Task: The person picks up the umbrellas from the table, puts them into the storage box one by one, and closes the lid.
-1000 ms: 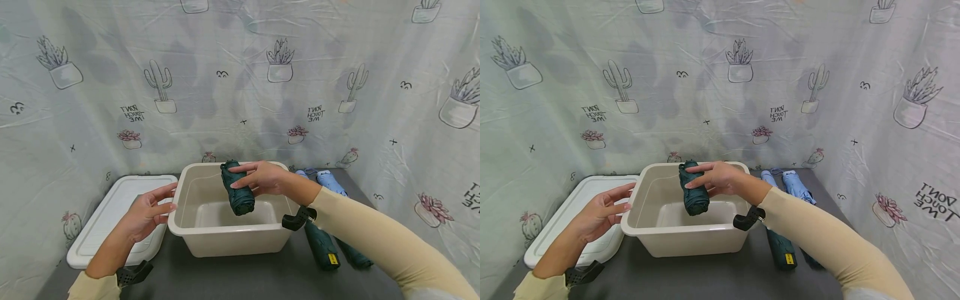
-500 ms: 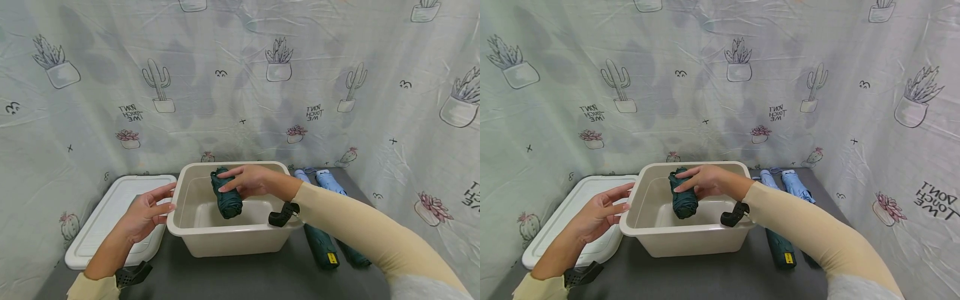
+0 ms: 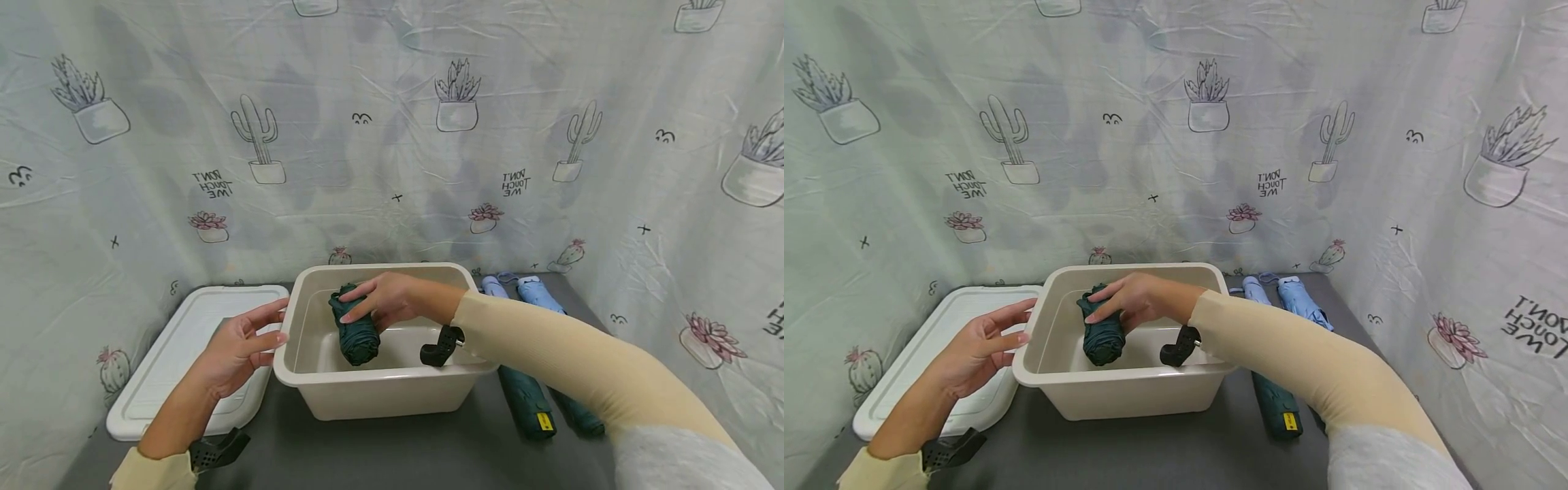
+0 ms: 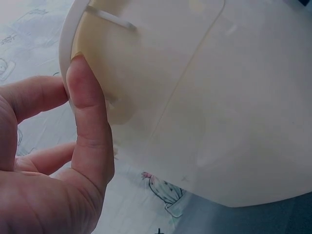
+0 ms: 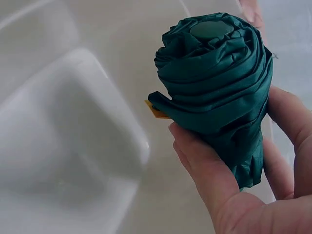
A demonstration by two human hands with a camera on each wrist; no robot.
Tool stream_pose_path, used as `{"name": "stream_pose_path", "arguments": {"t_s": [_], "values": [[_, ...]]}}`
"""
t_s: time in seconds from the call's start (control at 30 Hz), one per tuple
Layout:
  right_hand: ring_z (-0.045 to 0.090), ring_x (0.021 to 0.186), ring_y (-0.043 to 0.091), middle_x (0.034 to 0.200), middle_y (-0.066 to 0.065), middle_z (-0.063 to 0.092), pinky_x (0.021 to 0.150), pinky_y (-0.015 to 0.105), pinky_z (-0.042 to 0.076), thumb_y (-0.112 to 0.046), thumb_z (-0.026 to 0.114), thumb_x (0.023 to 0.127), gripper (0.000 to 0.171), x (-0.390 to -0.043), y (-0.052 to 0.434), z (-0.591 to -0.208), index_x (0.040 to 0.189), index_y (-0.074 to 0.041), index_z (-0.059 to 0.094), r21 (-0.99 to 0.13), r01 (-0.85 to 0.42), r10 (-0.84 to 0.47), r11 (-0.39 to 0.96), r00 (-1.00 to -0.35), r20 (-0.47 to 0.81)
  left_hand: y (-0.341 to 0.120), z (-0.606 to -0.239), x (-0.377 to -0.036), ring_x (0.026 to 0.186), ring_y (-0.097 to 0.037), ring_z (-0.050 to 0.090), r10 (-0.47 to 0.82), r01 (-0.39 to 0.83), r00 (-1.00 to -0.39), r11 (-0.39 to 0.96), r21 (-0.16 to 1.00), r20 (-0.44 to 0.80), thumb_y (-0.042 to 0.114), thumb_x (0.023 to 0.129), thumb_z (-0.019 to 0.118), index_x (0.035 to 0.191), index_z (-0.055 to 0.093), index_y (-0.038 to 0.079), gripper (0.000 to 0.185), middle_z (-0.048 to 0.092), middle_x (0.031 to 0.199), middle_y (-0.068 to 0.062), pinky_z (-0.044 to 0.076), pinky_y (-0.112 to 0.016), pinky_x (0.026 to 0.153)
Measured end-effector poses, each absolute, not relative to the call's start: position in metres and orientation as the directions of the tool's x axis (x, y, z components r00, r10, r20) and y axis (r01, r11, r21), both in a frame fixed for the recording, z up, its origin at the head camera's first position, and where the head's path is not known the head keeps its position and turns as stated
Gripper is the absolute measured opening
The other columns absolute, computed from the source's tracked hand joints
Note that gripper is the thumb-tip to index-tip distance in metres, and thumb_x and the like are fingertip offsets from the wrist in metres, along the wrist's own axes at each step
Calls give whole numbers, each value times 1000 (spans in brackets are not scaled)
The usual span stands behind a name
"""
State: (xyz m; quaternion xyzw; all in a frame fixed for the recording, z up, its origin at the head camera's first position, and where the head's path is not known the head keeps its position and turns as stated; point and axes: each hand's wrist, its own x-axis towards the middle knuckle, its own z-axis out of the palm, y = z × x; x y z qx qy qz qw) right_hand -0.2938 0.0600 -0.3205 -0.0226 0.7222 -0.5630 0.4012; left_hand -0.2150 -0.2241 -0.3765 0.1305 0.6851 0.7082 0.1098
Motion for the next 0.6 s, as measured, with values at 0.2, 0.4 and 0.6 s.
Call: {"name": "stream_pose_path", "arguments": {"t_s": [0.2, 0.4, 0.6], "values": [[55, 134, 46, 154, 19, 48, 104, 56, 53, -3, 79, 88, 53, -299, 50, -329, 138, -14, 66, -810, 409, -497, 421, -643, -583, -222, -376, -215, 103, -21, 74, 341, 28, -939, -38, 999, 39, 3, 99, 64, 157, 35, -1, 65, 58, 127, -9, 64, -44, 79], [57, 132, 46, 150, 18, 53, 107, 57, 50, -1, 78, 88, 49, -302, 42, -340, 135, -11, 68, -793, 442, -505, 419, -612, -608, -223, -378, -215, 103, -20, 74, 346, 34, -937, -41, 999, 46, 3, 100, 63, 157, 35, -1, 64, 57, 126, -9, 64, -44, 79], [61, 127, 45, 146, 18, 57, 107, 58, 50, 2, 79, 86, 47, -301, 36, -353, 132, -7, 69, -805, 434, -510, 405, -623, -593, -223, -379, -216, 103, -20, 74, 354, 44, -933, -42, 998, 56, 3, 100, 62, 157, 34, -1, 64, 58, 126, -8, 64, -44, 79]]}}
